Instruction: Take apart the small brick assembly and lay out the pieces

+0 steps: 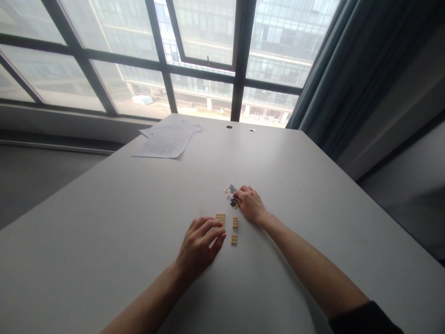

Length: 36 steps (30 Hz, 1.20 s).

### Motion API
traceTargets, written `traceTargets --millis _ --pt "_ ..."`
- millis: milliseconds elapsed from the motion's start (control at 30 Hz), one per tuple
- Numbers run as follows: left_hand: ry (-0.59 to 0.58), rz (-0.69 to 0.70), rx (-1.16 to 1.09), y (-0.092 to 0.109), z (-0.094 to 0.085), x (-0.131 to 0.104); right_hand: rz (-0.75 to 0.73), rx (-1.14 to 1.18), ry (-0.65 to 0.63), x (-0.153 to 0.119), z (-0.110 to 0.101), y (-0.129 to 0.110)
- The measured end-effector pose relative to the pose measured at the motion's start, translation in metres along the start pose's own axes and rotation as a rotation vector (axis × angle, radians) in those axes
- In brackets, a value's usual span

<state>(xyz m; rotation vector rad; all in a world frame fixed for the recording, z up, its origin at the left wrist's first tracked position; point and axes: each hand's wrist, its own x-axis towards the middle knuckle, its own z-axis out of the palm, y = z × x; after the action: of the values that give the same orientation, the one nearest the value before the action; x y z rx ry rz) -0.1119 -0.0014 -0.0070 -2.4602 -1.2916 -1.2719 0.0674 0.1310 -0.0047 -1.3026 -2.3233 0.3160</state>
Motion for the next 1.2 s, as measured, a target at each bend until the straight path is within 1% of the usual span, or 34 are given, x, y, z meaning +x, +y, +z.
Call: traceTargets --millis 100,167,200,233,333,367,400,467,533,600,733,867,1000,1100,1200 --pt "0.002 -0.001 0.0 0.0 0.001 0.0 0.037 0.065 0.06 -0.004 -0.004 -0.002" --pt "0.006 0.003 0.013 -0.001 0.001 -0.001 0.065 0.112 0.099 -0.016 -0.01 -0.003" --pt "0.01 0.009 0.023 -0.001 0.0 -0.001 0.086 0.172 0.111 -0.026 -0.013 -0.004" --pt "0.015 0.017 0.034 -0.001 0.0 -0.001 0.112 0.254 0.118 -0.037 -0.016 -0.005" --pt "0.054 0.031 0.07 0.001 -0.002 0.005 0.245 0.766 0.12 -0.073 -0.023 -0.008" --pt "0.073 0.027 0.081 0.003 -0.003 0.009 0.29 0.896 0.127 -0.083 -0.024 -0.009" --pt "0.088 0.021 0.09 0.005 -0.002 0.014 0.332 0.985 0.145 -0.092 -0.024 -0.01" --pt "0.084 0.001 0.098 0.012 0.001 0.024 0.387 1.083 0.196 -0.103 -0.025 -0.013" --pt "0.035 -0.016 0.091 0.019 0.008 0.032 0.402 1.126 0.241 -0.108 -0.024 -0.016" --pt "0.005 -0.027 0.079 0.026 0.017 0.035 0.396 1.157 0.266 -0.109 -0.023 -0.019" --pt "0.043 -0.006 0.081 0.032 0.031 0.028 0.378 1.214 0.273 -0.11 -0.016 -0.024" --pt "0.096 0.003 0.095 0.032 0.033 0.024 0.382 1.258 0.217 -0.113 -0.012 -0.026" --pt "0.121 0.011 0.092 0.031 0.032 0.025 0.376 1.26 0.152 -0.113 -0.011 -0.027" --pt "0.122 0.013 0.094 0.029 0.032 0.025 0.367 1.259 0.137 -0.112 -0.011 -0.025" --pt "0.114 0.005 0.08 0.028 0.033 0.025 0.328 1.254 0.115 -0.112 -0.01 -0.024"
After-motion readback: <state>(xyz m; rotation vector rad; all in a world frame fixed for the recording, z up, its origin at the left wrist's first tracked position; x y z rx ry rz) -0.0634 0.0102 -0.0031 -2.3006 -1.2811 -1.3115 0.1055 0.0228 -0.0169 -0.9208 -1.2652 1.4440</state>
